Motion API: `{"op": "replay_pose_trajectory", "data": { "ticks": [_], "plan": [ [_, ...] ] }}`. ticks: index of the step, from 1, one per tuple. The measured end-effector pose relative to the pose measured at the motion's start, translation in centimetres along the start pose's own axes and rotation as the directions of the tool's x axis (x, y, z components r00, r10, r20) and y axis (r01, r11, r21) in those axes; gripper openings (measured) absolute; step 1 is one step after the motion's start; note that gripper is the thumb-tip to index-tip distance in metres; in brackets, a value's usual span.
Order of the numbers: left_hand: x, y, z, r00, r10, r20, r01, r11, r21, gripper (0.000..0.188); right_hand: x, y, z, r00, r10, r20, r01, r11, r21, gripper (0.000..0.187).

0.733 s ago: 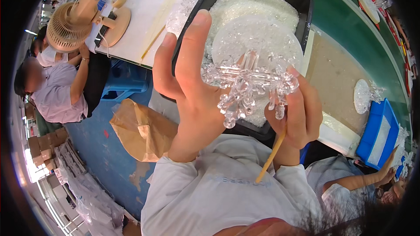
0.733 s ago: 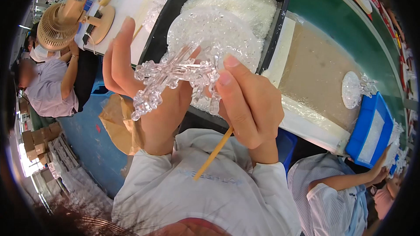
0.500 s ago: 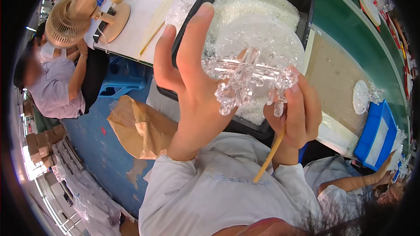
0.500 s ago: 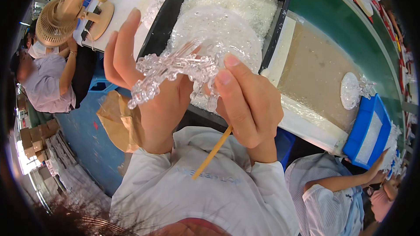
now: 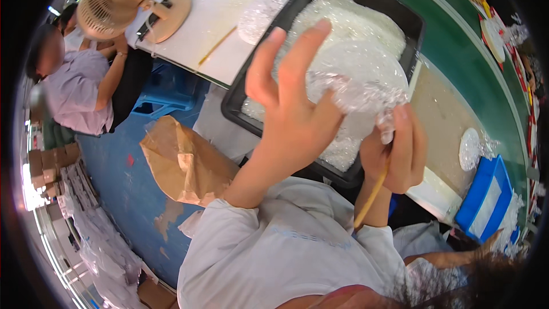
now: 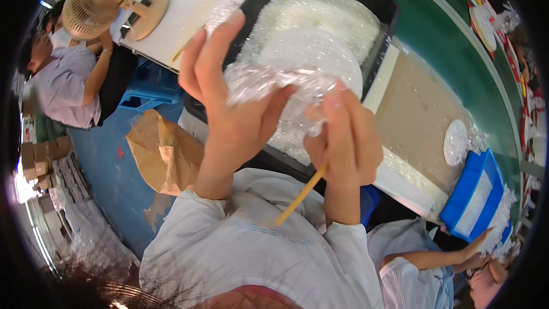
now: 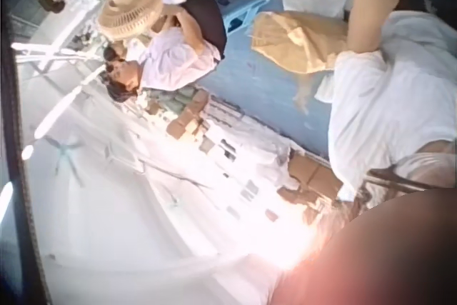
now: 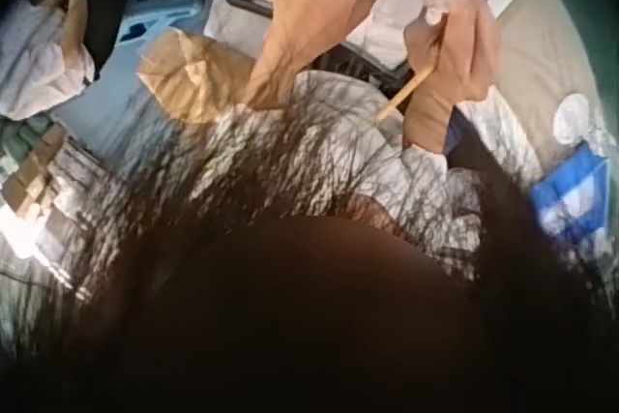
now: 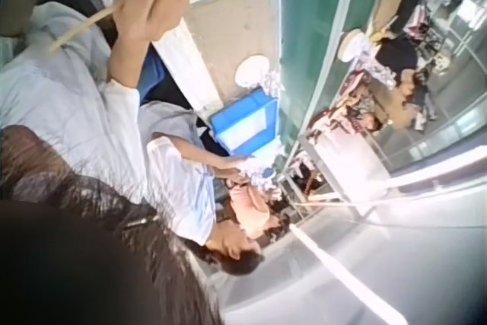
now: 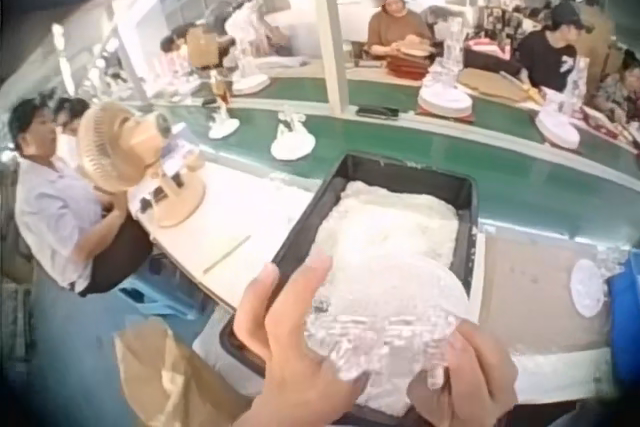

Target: Assembling and decorating clear plastic light fixture components with artificial snow beads.

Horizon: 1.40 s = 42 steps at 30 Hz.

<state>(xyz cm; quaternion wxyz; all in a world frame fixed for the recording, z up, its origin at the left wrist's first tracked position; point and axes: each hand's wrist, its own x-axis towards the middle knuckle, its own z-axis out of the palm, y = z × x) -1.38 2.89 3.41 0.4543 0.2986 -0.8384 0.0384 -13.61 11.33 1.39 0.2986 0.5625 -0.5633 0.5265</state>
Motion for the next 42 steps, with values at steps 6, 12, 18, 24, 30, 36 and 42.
{"op": "replay_pose_trajectory", "data": {
  "ticks": [6, 12, 18, 24, 30, 36, 42],
  "plan": [
    [-1.5, -2.9, -4.1, 0.990, -0.007, -0.142, -0.016, 0.987, -0.160, 0.010, 6.0, -0.9, 1.8, 1.000, 0.017, 0.014, -0.017, 0.998, 0.064, 0.017],
    [-3.9, -5.8, -6.6, 0.898, -0.171, -0.405, 0.069, 0.964, -0.255, 0.008, 14.9, -3.1, 12.8, 0.920, -0.262, 0.290, 0.143, 0.916, 0.374, 0.018],
    [-4.5, -7.3, -7.4, 0.963, -0.202, -0.176, 0.147, 0.947, -0.284, 0.016, 12.5, -6.6, 33.7, 0.614, -0.271, 0.742, 0.051, 0.951, 0.305, 0.016],
    [-3.0, -7.9, -6.8, 0.984, -0.166, 0.061, 0.176, 0.955, -0.239, 0.017, 9.4, -4.4, 40.4, 0.389, -0.099, 0.916, -0.089, 0.986, 0.144, 0.021],
    [-0.4, -8.5, -5.0, 0.927, 0.021, 0.375, 0.138, 0.910, -0.392, 0.024, 18.5, 6.8, 37.4, 0.580, -0.164, 0.798, 0.177, 0.982, 0.073, 0.028],
    [3.0, -7.4, -2.7, 0.682, 0.190, 0.706, 0.069, 0.945, -0.321, 0.053, 20.7, 21.1, 34.7, 0.448, 0.300, 0.842, 0.232, 0.871, -0.434, 0.046],
    [5.8, -7.4, 3.9, 0.390, 0.004, 0.921, 0.089, 0.995, -0.043, 0.091, 18.1, 26.5, 34.3, 0.332, 0.193, 0.923, 0.177, 0.949, -0.262, 0.064]
  ]
}}
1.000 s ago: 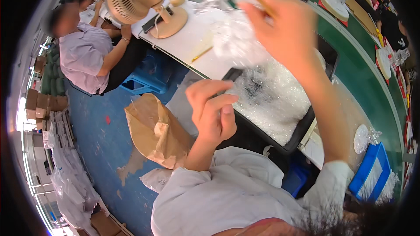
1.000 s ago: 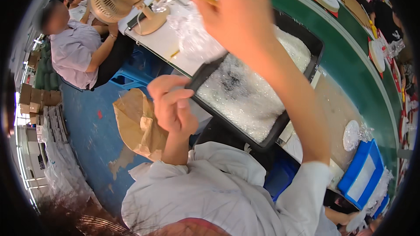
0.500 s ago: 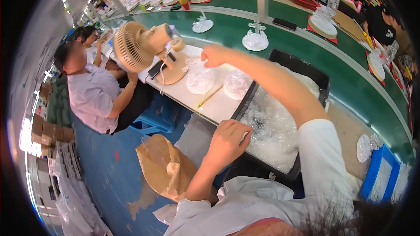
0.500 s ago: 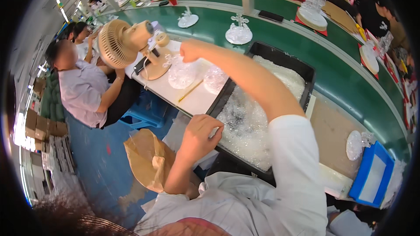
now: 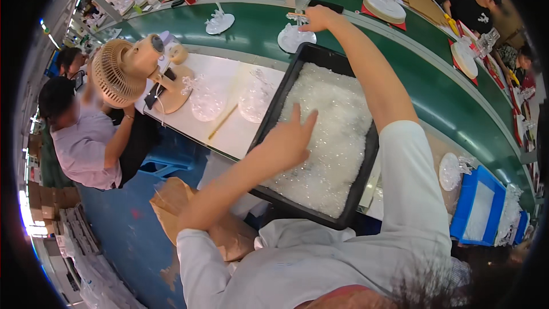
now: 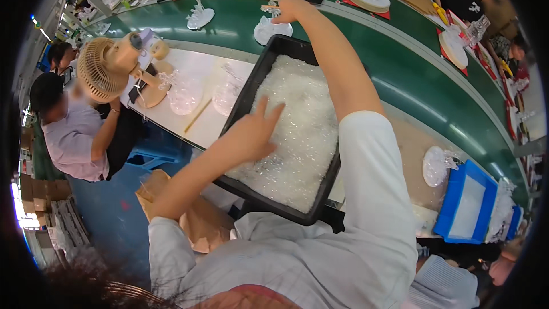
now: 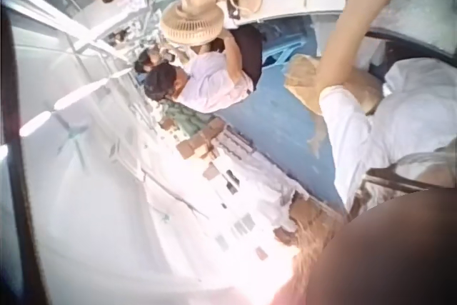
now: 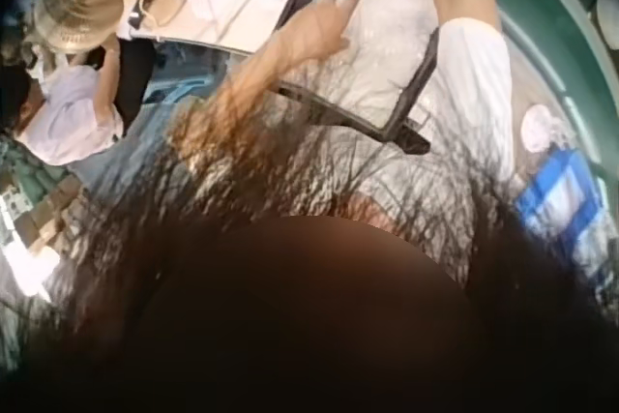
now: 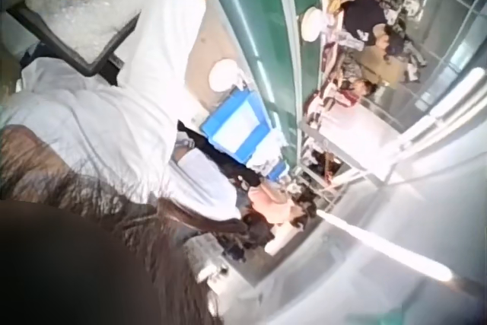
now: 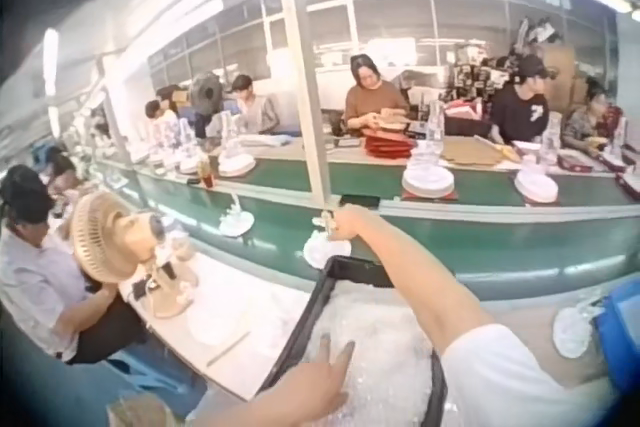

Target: Assembling and decorating clear plastic light fixture components with artificial snow beads.

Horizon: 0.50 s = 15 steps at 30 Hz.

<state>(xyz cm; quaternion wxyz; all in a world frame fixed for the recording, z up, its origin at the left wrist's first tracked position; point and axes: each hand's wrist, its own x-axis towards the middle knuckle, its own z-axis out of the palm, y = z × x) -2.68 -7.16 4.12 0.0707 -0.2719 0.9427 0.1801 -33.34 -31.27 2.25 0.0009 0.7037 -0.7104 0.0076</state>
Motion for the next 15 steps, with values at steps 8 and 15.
{"op": "replay_pose_trajectory", "data": {
  "ticks": [8, 15],
  "plan": [
    [5.3, 0.2, 0.9, 0.988, -0.126, -0.093, 0.131, 0.990, 0.049, 0.087, -3.5, 0.1, 1.0, 0.954, 0.042, -0.297, 0.022, 0.978, 0.209, 0.037],
    [2.4, -0.3, 1.7, 0.984, -0.152, -0.095, 0.158, 0.986, 0.059, 0.100, -10.0, 1.4, -8.3, 0.809, -0.103, -0.579, 0.079, 0.995, -0.067, 0.024]
  ]
}}
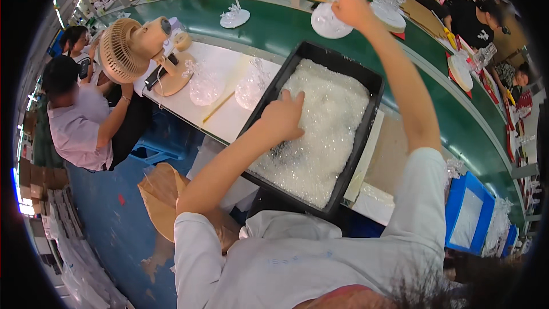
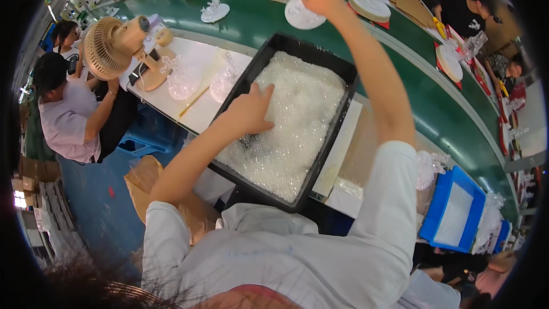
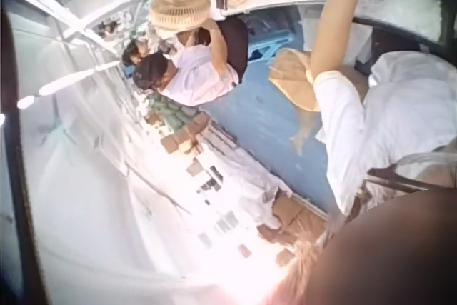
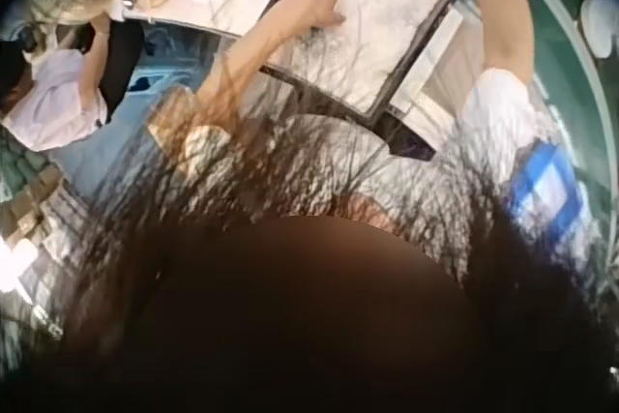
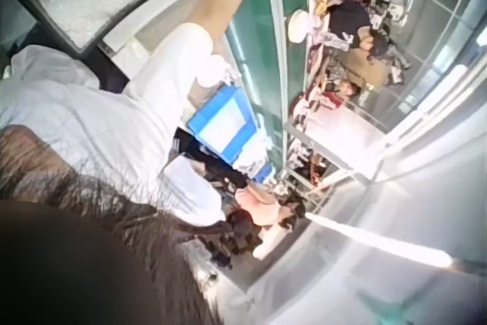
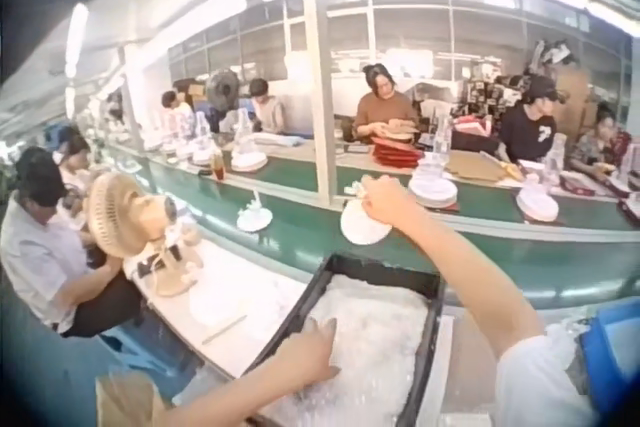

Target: Assembling and decorating clear plastic light fixture components with artificial snow beads.

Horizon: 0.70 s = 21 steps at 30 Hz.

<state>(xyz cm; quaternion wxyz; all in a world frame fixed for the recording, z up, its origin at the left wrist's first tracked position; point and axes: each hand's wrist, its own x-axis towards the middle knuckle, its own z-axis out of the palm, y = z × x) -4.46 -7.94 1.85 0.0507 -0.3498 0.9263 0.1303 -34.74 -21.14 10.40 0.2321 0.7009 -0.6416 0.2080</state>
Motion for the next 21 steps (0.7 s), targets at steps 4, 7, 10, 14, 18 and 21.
{"op": "replay_pose_trajectory", "data": {
  "ticks": [4, 7, 10, 14, 18, 21],
  "plan": [
    [0.1, -0.8, 0.6, 0.999, 0.014, 0.029, -0.011, 0.996, -0.083, 0.113, -5.9, -3.8, -6.7, 0.992, -0.105, -0.073, 0.112, 0.989, 0.093, 0.021],
    [1.1, -1.3, 1.8, 0.999, 0.035, 0.024, -0.033, 0.995, -0.089, 0.115, -11.4, -7.9, -6.8, 0.994, -0.004, 0.111, 0.005, 1.000, -0.004, 0.020],
    [2.0, -1.8, 3.2, 1.000, -0.013, 0.002, 0.013, 0.991, -0.130, 0.102, -15.4, -10.0, -5.7, 0.971, 0.034, 0.235, -0.012, 0.996, -0.093, 0.021],
    [2.8, -0.9, 4.1, 0.976, 0.020, -0.219, -0.097, 0.932, -0.350, 0.087, -16.8, -10.7, -5.7, 0.958, 0.113, 0.263, -0.122, 0.992, 0.019, 0.019],
    [2.9, 0.9, 2.9, 0.868, 0.166, -0.467, -0.368, 0.847, -0.383, 0.080, -16.7, -10.8, -7.8, 0.633, 0.329, 0.701, -0.551, 0.827, 0.110, 0.032],
    [1.5, 0.4, 1.7, 0.955, 0.007, -0.296, -0.026, 0.998, -0.060, 0.084, -17.0, -9.7, -9.4, 0.643, 0.303, 0.704, -0.522, 0.846, 0.112, 0.037]
  ]
}}
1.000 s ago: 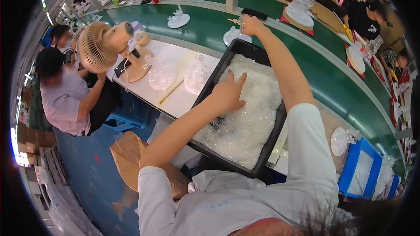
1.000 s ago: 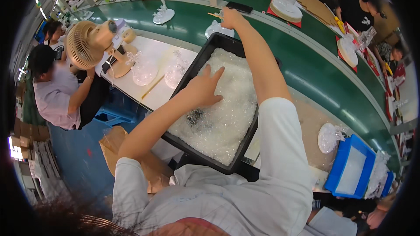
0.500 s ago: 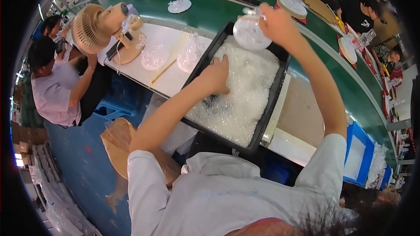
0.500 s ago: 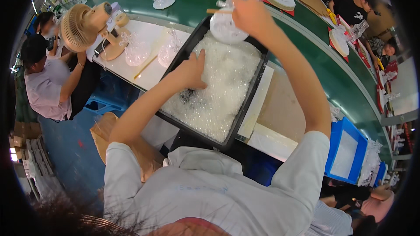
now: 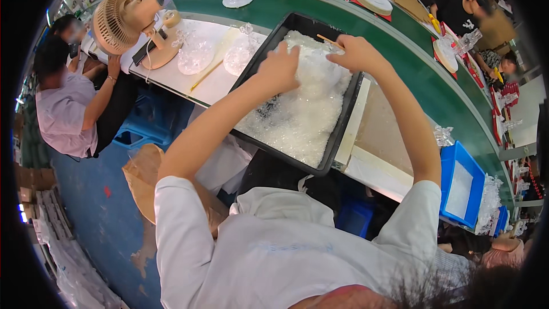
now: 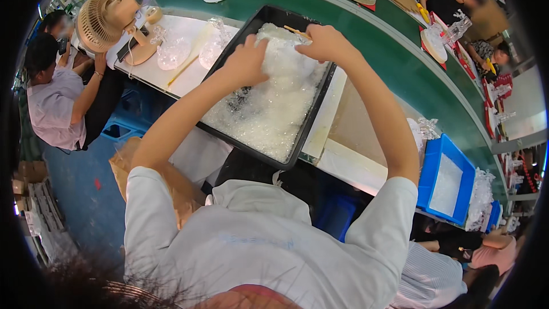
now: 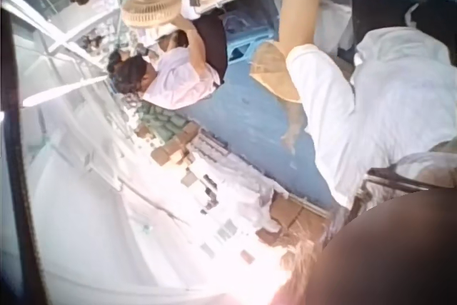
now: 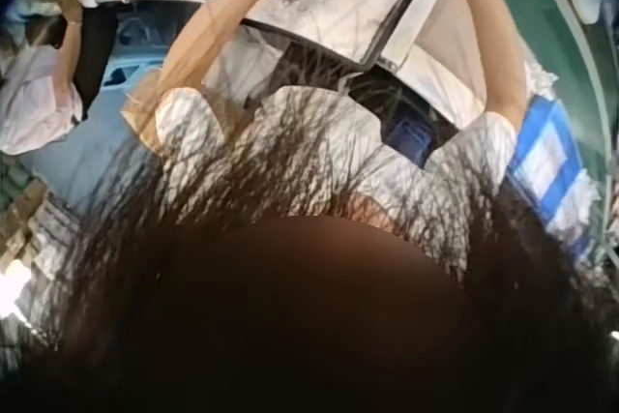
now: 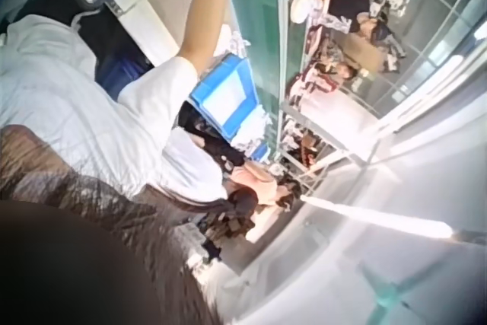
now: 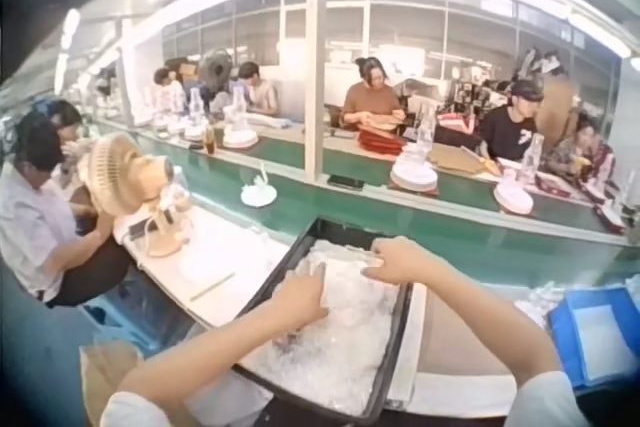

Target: Assembling and decorating clear plastic light fixture components with artificial snow beads.

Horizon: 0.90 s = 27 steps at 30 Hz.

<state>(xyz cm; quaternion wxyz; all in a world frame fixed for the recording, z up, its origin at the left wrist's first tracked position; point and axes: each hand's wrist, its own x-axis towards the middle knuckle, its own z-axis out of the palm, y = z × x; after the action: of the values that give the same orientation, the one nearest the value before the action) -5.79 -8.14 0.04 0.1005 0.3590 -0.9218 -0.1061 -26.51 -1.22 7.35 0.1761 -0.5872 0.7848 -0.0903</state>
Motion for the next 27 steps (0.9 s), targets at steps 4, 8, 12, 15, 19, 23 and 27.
{"op": "replay_pose_trajectory", "data": {
  "ticks": [4, 8, 12, 15, 19, 23, 27],
  "plan": [
    [-1.5, -1.3, -0.5, 0.869, -0.047, 0.493, 0.020, 0.998, 0.060, 0.090, 0.3, 1.2, -1.2, 0.654, -0.724, -0.221, 0.722, 0.684, -0.105, 0.041],
    [-1.9, 0.6, 1.6, 0.970, 0.047, 0.239, 0.002, 0.980, -0.198, 0.086, 1.3, 0.9, -1.2, 0.808, -0.575, 0.126, 0.588, 0.776, -0.229, 0.046],
    [-1.8, 2.4, 1.9, 0.993, 0.083, -0.084, -0.114, 0.862, -0.494, 0.074, 0.6, 0.9, -0.5, 0.930, -0.352, 0.100, 0.365, 0.865, -0.346, 0.048],
    [-2.2, 1.5, 0.3, 0.987, 0.048, 0.155, -0.005, 0.965, -0.262, 0.066, -0.4, 2.0, -1.2, 0.842, -0.536, 0.058, 0.529, 0.802, -0.278, 0.046],
    [-2.8, 1.1, 0.2, 0.643, 0.381, 0.665, -0.299, 0.924, -0.240, 0.052, 0.3, 1.8, -1.6, 0.779, -0.597, 0.190, 0.610, 0.655, -0.446, 0.042],
    [-3.4, 2.0, 1.6, 0.807, 0.536, 0.246, -0.439, 0.824, -0.358, 0.030, 0.9, 0.0, -0.4, 0.787, -0.546, 0.287, 0.616, 0.681, -0.396, 0.039],
    [-4.1, 1.7, 1.2, 0.848, 0.357, 0.392, -0.356, 0.931, -0.080, 0.035, -0.7, -0.6, 0.2, 0.848, -0.496, 0.186, 0.530, 0.789, -0.311, 0.040]
  ]
}}
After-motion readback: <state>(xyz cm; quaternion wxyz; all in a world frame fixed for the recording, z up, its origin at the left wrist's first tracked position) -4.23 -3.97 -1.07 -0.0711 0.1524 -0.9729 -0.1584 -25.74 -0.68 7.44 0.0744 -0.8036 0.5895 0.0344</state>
